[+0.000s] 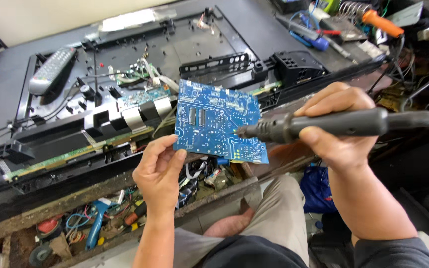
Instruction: The person uses a heat gun and hand tools to work on circuit boards inside an opened television, moving between soldering components and cleaning the board with a brush.
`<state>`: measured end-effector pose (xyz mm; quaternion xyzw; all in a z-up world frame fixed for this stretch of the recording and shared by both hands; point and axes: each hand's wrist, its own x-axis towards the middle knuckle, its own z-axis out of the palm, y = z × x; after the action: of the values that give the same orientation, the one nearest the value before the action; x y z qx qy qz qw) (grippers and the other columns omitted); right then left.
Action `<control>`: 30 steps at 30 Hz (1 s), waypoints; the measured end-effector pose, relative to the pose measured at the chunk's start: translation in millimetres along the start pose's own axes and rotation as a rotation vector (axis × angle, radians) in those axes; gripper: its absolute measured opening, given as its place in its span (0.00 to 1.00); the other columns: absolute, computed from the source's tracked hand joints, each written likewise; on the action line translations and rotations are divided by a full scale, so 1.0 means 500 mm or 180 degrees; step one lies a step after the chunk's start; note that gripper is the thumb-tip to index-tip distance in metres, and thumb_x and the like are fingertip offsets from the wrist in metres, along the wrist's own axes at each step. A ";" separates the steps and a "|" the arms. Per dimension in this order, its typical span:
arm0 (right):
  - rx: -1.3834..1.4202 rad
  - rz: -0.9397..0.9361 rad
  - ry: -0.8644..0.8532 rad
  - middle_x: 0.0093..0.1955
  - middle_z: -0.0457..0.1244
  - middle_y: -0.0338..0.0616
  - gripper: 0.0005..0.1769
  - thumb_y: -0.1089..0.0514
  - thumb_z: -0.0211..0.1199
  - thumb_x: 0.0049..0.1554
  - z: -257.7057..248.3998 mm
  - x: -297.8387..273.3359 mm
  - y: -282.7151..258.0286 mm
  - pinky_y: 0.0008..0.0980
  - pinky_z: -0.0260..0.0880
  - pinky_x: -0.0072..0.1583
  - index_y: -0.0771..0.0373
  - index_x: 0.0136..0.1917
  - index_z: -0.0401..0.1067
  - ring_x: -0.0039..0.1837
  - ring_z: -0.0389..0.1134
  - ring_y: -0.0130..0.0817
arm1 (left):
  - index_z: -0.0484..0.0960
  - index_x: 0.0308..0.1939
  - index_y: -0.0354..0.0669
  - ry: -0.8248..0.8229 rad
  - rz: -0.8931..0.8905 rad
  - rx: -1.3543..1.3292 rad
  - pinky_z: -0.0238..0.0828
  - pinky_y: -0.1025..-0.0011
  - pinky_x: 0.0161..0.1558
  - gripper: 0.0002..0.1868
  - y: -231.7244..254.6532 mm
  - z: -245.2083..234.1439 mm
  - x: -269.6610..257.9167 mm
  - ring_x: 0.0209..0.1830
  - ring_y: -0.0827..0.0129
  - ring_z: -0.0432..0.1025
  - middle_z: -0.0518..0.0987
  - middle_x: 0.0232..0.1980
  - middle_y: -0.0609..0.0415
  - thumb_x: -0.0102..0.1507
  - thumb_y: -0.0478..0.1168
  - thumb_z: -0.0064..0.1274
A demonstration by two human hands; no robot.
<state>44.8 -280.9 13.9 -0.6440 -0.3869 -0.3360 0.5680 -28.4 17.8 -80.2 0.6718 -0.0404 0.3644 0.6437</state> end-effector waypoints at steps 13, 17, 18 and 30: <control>0.0385 0.0194 -0.0370 0.38 0.69 0.55 0.14 0.64 0.79 0.44 0.089 -0.018 0.045 0.37 0.75 0.45 0.69 0.41 0.77 0.42 0.74 0.45 | 0.78 0.63 0.29 0.0780 -0.1008 -0.1209 0.82 0.67 0.54 0.27 -0.181 0.003 -0.115 0.48 0.68 0.79 0.84 0.52 0.43 0.60 0.21 0.60; 0.0423 0.0304 -0.0532 0.37 0.69 0.56 0.13 0.64 0.78 0.43 0.107 -0.028 0.045 0.37 0.75 0.42 0.68 0.41 0.77 0.40 0.74 0.45 | 0.77 0.66 0.30 0.0676 -0.1044 -0.1381 0.81 0.64 0.54 0.32 -0.183 0.006 -0.121 0.49 0.63 0.81 0.84 0.53 0.41 0.57 0.17 0.59; 0.0419 0.0340 -0.0561 0.37 0.69 0.55 0.13 0.64 0.79 0.43 0.111 -0.032 0.043 0.36 0.75 0.42 0.68 0.41 0.78 0.39 0.75 0.45 | 0.77 0.66 0.32 0.0636 -0.1024 -0.1382 0.80 0.63 0.55 0.33 -0.182 0.006 -0.122 0.49 0.62 0.81 0.84 0.54 0.41 0.57 0.16 0.58; 0.0720 0.0256 -0.0049 0.38 0.70 0.56 0.18 0.62 0.83 0.41 0.046 -0.034 0.057 0.38 0.76 0.43 0.68 0.42 0.77 0.40 0.74 0.47 | 0.71 0.72 0.31 0.0906 -0.1058 -0.0959 0.82 0.54 0.54 0.46 -0.181 0.033 -0.127 0.55 0.46 0.78 0.79 0.59 0.32 0.49 0.11 0.57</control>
<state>61.8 -261.7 -17.3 -0.5934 -0.4005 -0.2622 0.6472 -20.4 -8.0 -188.9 0.5078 0.1077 0.3344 0.7866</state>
